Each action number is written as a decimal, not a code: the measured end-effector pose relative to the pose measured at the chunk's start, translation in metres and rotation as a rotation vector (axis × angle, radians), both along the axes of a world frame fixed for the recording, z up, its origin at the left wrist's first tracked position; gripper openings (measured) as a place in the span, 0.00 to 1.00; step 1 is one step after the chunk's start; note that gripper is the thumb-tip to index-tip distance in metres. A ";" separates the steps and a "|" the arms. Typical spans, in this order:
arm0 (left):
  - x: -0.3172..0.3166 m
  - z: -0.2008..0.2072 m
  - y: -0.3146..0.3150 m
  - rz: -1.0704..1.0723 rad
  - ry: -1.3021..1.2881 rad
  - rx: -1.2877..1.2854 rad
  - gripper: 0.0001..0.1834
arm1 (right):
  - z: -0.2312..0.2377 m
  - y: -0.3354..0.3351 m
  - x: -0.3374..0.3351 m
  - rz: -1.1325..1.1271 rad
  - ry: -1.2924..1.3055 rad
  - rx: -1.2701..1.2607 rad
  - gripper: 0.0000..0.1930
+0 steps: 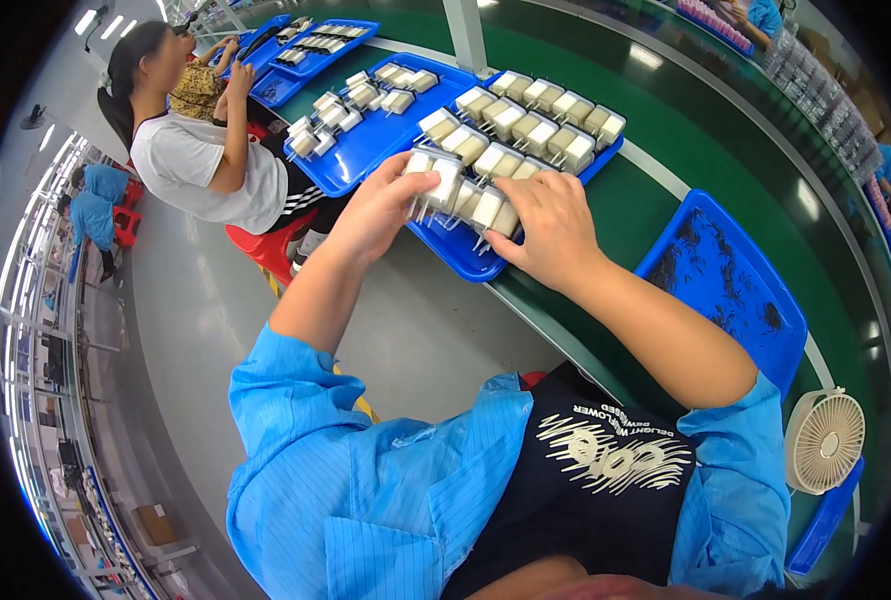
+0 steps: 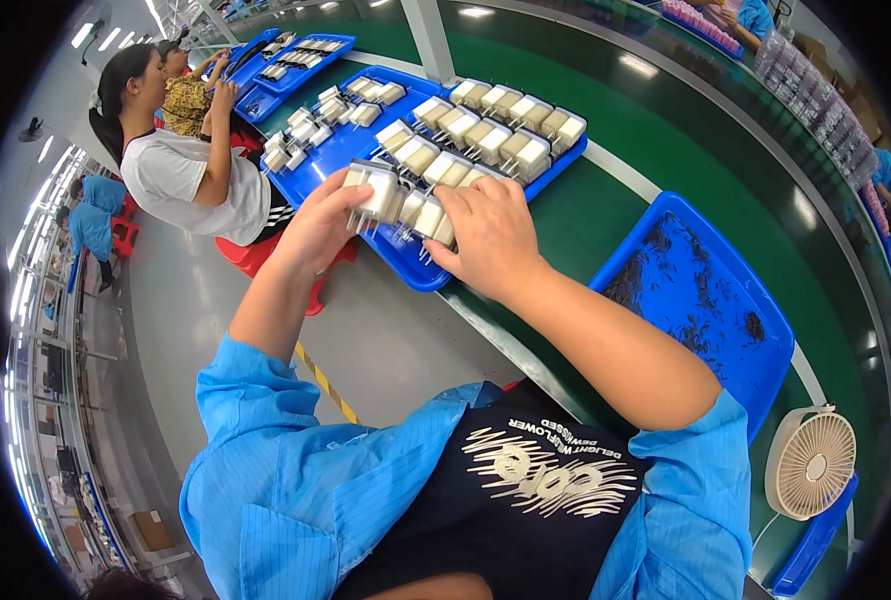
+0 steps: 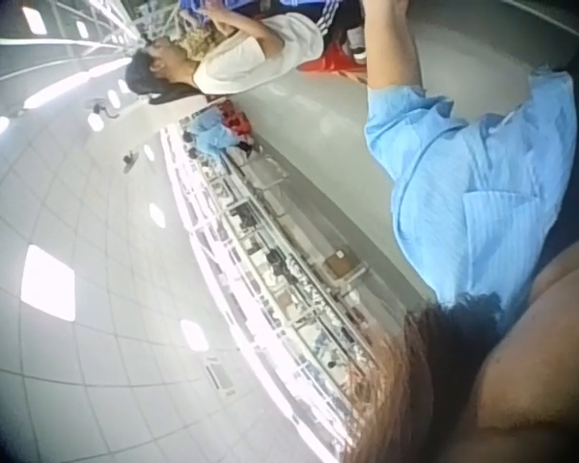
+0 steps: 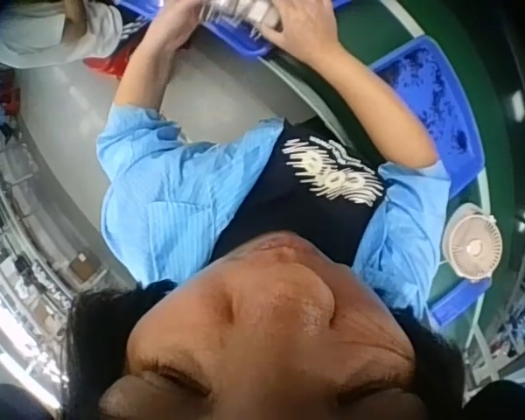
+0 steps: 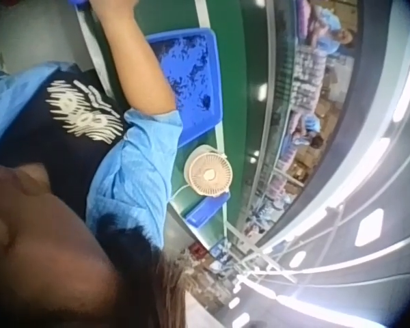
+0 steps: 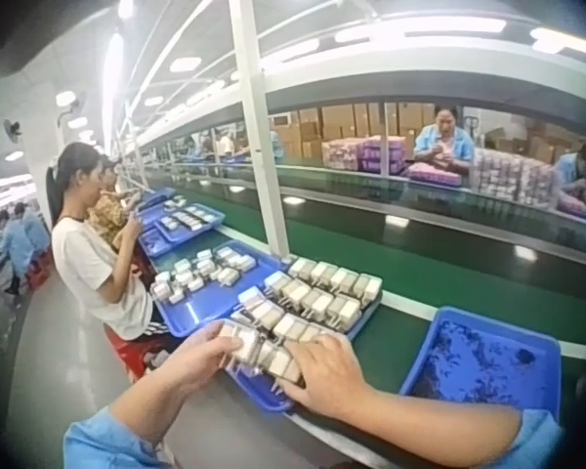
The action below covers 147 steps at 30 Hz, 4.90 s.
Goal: The person inserts small metal pins into white plastic housings by hand, working at a factory workstation.
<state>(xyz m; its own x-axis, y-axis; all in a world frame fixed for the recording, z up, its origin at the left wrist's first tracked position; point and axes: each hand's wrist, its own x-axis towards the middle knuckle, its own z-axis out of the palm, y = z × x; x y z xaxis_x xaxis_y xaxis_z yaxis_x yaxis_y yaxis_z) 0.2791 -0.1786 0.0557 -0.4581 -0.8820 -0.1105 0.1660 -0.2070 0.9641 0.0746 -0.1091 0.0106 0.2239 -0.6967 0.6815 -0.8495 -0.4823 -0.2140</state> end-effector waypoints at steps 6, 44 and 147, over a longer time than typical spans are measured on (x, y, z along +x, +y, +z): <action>-0.010 -0.012 -0.023 -0.131 -0.390 -0.130 0.43 | -0.011 -0.007 0.006 -0.026 0.018 -0.070 0.27; -0.015 -0.025 -0.013 0.091 -0.336 -0.450 0.33 | -0.032 0.006 0.014 -0.001 0.094 0.018 0.33; 0.137 -0.073 -0.221 0.568 -1.606 -0.624 0.37 | 0.016 0.236 -0.144 -0.584 -0.202 0.542 0.22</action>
